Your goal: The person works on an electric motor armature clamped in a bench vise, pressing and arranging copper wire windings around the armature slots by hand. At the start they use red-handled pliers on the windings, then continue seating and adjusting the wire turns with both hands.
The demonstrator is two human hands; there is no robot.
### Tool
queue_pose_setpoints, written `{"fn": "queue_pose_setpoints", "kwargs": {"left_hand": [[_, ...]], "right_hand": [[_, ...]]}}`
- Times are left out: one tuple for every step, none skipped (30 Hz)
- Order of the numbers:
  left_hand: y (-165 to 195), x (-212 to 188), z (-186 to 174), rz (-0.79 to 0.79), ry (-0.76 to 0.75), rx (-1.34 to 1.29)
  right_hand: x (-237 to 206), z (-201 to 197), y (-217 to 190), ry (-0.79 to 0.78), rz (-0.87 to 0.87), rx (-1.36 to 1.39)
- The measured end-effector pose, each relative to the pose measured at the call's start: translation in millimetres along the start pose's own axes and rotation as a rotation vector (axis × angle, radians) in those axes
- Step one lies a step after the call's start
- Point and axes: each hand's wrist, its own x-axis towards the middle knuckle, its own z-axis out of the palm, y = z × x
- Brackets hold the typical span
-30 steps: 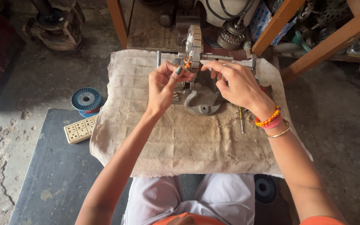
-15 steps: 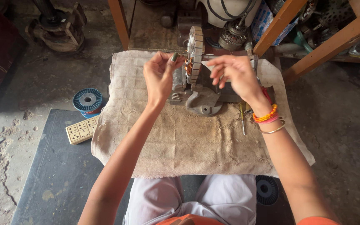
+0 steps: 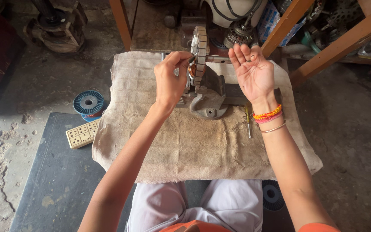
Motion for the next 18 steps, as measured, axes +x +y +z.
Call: {"fn": "queue_pose_setpoints", "kwargs": {"left_hand": [[-0.8,0.4,0.1,-0.015,-0.012,0.026],[-1.9,0.1,-0.6,0.009,-0.012,0.011],[-3.4,-0.3,-1.4,0.034,-0.012,-0.005],[-4.9,-1.4,-2.1,0.059,-0.014,-0.022],[-6.8,-2.7,-3.1,0.041,-0.029,-0.029],[-9.1,-3.8,-4.4,0.025,-0.043,-0.036],[-11.5,-4.6,-5.0,0.009,-0.058,-0.042],[-13.1,-7.4,-5.2,0.065,-0.037,0.029],[-13.7,-12.3,-5.0,0.121,-0.014,0.098],[-14.0,-17.4,-4.6,0.176,0.009,0.167],[-13.7,-22.2,-3.8,0.284,-0.046,0.288],[-12.6,-27.6,-3.2,0.39,-0.103,0.408],[-11.4,-32.4,-2.9,0.497,-0.161,0.527],[-9.1,-35.9,0.1,0.588,-0.194,0.534],[-5.9,-38.9,5.9,0.681,-0.228,0.541],[-3.2,-40.8,9.6,0.774,-0.262,0.546],[-1.4,-42.2,10.9,0.77,-0.28,0.524],[0.2,-43.5,12.5,0.767,-0.298,0.5]], "right_hand": [[1.9,-4.0,0.7,-0.069,0.012,0.058],[3.6,-8.7,1.1,-0.138,0.023,0.116],[4.8,-13.9,-0.2,-0.097,0.007,0.14],[5.1,-19.2,-2.1,-0.054,-0.009,0.164],[4.1,-21.9,-4.3,-0.011,-0.024,0.188],[0.8,-25.9,-6.8,0.059,-0.069,-0.02],[-5.0,-31.8,-8.4,0.129,-0.115,-0.227],[-11.1,-34.3,-7.7,0.198,-0.161,-0.434],[-18.2,-35.2,-5.1,0.15,-0.152,-0.537],[-26.9,-34.5,-1.5,0.101,-0.142,-0.64],[-33.9,-32.0,1.6,0.052,-0.131,-0.744],[-38.8,-28.0,5.2,0.038,-0.119,-0.788],[-43.0,-22.5,9.0,0.024,-0.106,-0.832],[-47.9,-15.6,11.1,0.009,-0.094,-0.875],[-54.2,-7.7,12.4,-0.021,-0.071,-0.855],[-60.4,1.0,13.7,-0.052,-0.048,-0.836],[-65.8,9.9,13.6,-0.082,-0.028,-0.818],[-71.8,18.8,12.0,-0.118,-0.001,-0.8]]}}
